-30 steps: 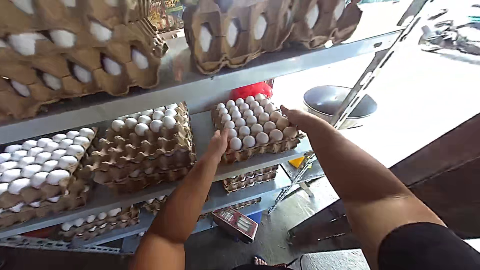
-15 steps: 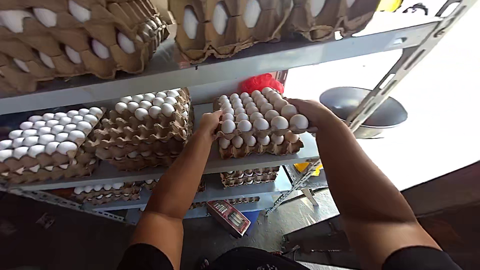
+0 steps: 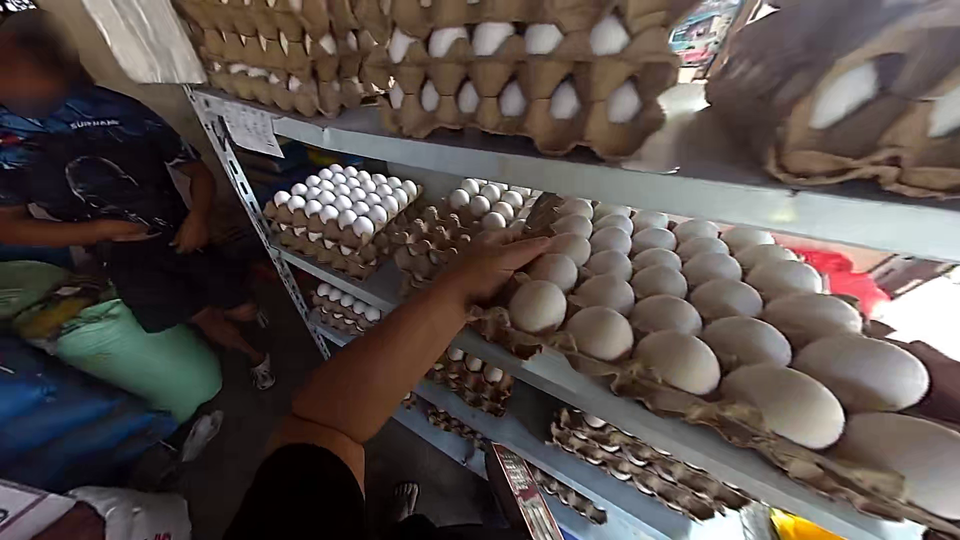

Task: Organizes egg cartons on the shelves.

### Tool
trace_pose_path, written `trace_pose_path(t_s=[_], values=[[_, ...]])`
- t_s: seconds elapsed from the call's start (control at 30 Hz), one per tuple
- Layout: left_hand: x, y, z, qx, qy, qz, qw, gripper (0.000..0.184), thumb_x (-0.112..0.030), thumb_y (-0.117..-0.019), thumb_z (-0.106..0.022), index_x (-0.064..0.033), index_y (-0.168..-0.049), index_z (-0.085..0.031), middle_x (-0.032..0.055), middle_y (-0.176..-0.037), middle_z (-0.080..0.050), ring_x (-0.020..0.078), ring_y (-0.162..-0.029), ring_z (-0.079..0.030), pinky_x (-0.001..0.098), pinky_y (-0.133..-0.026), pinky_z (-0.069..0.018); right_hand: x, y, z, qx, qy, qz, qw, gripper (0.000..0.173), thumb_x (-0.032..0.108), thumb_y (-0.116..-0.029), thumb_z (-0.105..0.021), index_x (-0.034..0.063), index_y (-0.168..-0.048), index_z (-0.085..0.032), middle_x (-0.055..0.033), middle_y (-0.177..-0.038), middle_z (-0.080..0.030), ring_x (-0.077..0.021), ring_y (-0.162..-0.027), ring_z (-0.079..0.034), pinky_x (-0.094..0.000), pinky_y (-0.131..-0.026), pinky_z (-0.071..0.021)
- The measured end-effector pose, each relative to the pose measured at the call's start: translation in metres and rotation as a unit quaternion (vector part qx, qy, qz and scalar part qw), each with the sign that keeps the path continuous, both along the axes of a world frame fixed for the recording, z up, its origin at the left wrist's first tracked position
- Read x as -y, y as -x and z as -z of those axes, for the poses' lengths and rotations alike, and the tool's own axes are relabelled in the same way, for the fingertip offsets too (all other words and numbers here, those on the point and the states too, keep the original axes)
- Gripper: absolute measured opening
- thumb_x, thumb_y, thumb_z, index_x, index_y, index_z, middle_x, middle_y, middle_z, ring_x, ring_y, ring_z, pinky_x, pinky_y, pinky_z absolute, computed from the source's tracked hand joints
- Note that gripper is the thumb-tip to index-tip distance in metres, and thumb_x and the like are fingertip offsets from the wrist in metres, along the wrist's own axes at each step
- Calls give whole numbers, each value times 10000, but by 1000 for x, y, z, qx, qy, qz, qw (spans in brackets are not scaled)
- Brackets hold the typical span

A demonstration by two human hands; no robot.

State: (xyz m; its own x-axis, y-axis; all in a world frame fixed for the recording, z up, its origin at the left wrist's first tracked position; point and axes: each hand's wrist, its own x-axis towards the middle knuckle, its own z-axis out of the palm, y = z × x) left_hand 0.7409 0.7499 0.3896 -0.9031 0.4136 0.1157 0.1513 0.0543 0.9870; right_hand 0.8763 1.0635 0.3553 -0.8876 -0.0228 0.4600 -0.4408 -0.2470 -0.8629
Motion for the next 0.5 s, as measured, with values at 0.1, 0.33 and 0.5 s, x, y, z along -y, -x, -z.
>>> trace_pose_path(t_s=[0.1, 0.33, 0.5], values=[[55, 17, -3, -34, -5, -15, 999, 267, -239, -1069, -532, -20, -1168, -649, 53, -915, -696, 98, -824, -674, 293, -772, -582, 55, 24, 10, 24, 46, 148, 988, 402, 122, -1090, -330, 137, -952, -707, 17, -878, -757, -76, -841, -728, -268, -803, -614], [199, 106, -8, -99, 25, -44, 994, 302, -196, -1055, -520, -10, -1259, -642, 38, -1020, -716, 56, -905, -679, 269, -844, -579, 212, 105, -5, 50, 27, 136, 989, 257, 176, -1076, -384, 160, -1022, -636, 55, -855, -699, -36, -782, -688, -234, -724, -612], [302, 179, -14, -127, 40, -68, 989, 279, -160, -1039, -512, -18, -1243, -640, 15, -1002, -724, 42, -883, -688, 260, -826, -589, 325, 180, -3, 86, 27, 144, 985, 151, 176, -1091, -436, 114, -1162, -554, 21, -871, -676, -84, -763, -692, -298, -693, -620]])
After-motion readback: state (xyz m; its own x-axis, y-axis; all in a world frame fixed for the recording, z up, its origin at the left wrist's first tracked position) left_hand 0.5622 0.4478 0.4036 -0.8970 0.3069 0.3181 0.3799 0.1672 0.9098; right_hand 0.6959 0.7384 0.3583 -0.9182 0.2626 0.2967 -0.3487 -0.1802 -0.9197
